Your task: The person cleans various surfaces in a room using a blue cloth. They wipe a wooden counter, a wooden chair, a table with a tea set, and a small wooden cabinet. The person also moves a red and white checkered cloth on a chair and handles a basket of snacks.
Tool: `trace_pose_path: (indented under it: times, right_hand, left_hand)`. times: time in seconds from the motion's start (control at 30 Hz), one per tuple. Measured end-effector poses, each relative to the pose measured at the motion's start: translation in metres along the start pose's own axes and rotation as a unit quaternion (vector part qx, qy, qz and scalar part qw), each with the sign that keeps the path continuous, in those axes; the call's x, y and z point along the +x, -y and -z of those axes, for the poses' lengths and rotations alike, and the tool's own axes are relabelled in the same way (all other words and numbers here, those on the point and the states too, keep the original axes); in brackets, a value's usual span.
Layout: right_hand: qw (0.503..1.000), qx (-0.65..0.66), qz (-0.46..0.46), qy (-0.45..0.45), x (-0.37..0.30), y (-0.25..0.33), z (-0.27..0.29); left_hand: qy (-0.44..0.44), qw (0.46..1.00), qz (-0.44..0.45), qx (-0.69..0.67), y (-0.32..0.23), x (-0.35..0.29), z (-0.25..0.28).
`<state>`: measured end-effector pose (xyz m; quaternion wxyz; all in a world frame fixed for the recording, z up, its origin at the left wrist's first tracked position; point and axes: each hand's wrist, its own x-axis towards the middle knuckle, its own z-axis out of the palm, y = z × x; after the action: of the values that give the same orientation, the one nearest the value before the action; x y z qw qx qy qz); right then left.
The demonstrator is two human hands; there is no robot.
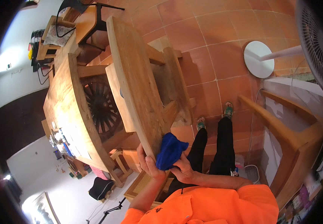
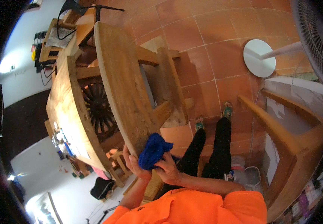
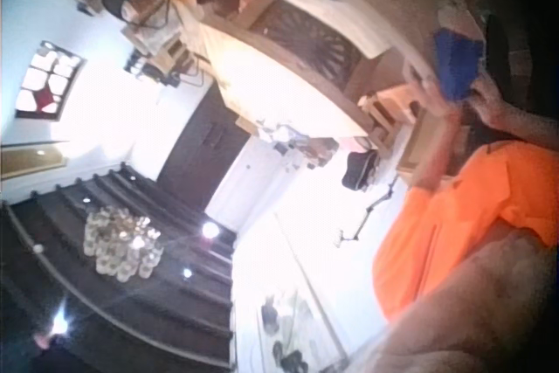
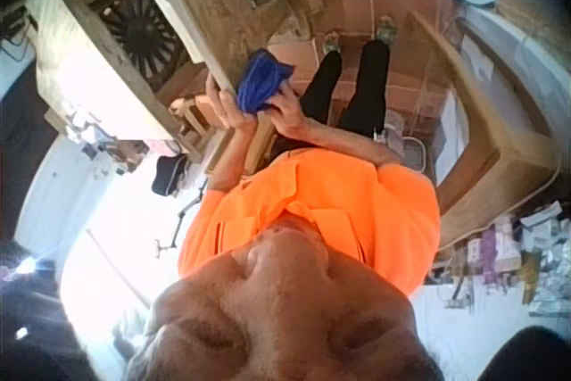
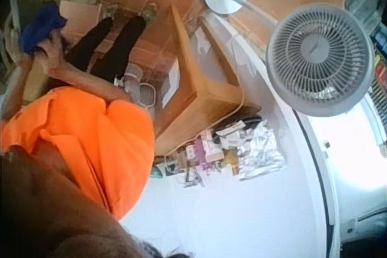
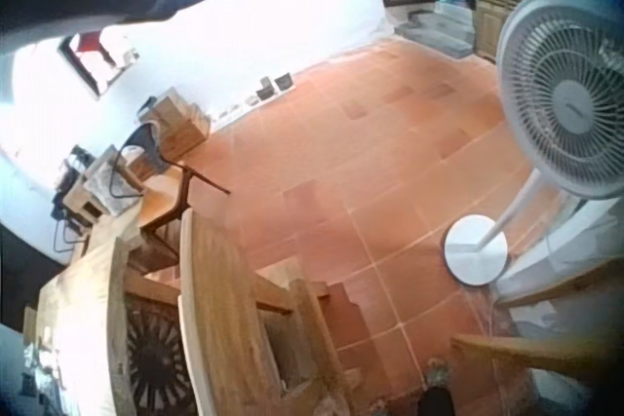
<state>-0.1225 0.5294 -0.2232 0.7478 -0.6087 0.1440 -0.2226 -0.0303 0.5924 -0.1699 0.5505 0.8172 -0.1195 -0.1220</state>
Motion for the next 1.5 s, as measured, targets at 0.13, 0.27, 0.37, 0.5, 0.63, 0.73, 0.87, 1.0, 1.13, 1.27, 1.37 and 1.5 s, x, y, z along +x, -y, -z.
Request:
trace_pose_path:
  times: [0.13,0.27,0.37,0.5,0.63,0.73,0.87,1.0,1.13,1.27,1.37,1.5]
  right_hand:
    - [0.994,0.025,0.065,-0.082,0.123,-0.035,-0.006]
    - [0.962,-0.034,0.218,-0.162,0.334,-0.073,0.033]
    - [0.965,-0.121,0.079,-0.221,0.377,-0.098,0.054]
    - [0.983,-0.071,0.061,-0.156,0.223,-0.110,0.006]
    - [0.989,-0.035,-0.116,-0.086,0.029,-0.074,-0.008]
    - [0.989,0.030,-0.136,-0.054,-0.014,-0.008,-0.008]
    - [0.995,-0.023,0.059,-0.081,0.063,0.018,-0.009]
    - [0.955,-0.158,0.239,-0.081,0.246,0.011,0.004]
    - [0.965,-0.055,0.175,-0.189,0.357,-0.014,0.033]
    - [0.966,-0.108,0.149,-0.183,0.267,-0.024,-0.007]
    - [0.973,-0.148,0.097,-0.146,0.120,-0.018,-0.017]
    - [0.981,-0.143,-0.122,-0.056,0.034,-0.069,0.030]
  left_hand:
    - [-0.024,0.999,0.020,0.025,0.001,-0.006,0.003]
    - [-0.012,0.999,-0.003,0.036,0.004,-0.005,0.000]
    - [0.017,0.998,-0.032,0.046,-0.001,0.004,-0.006]
    - [-0.011,0.999,-0.017,0.034,0.004,-0.002,0.000]
    - [-0.008,1.000,-0.017,0.011,0.004,0.000,0.000]
    - [0.006,1.000,-0.008,-0.029,0.008,0.000,0.002]
    - [0.010,0.996,0.021,-0.084,0.011,-0.005,0.006]
    - [-0.004,0.999,-0.038,-0.012,0.002,0.000,0.002]
    - [0.021,0.999,-0.040,-0.016,-0.009,0.004,-0.006]
    - [0.012,1.000,-0.008,-0.014,0.003,0.000,0.003]
    - [0.034,0.999,-0.004,0.005,-0.001,0.000,0.003]
    - [0.115,0.990,0.037,0.072,-0.024,0.011,0.014]
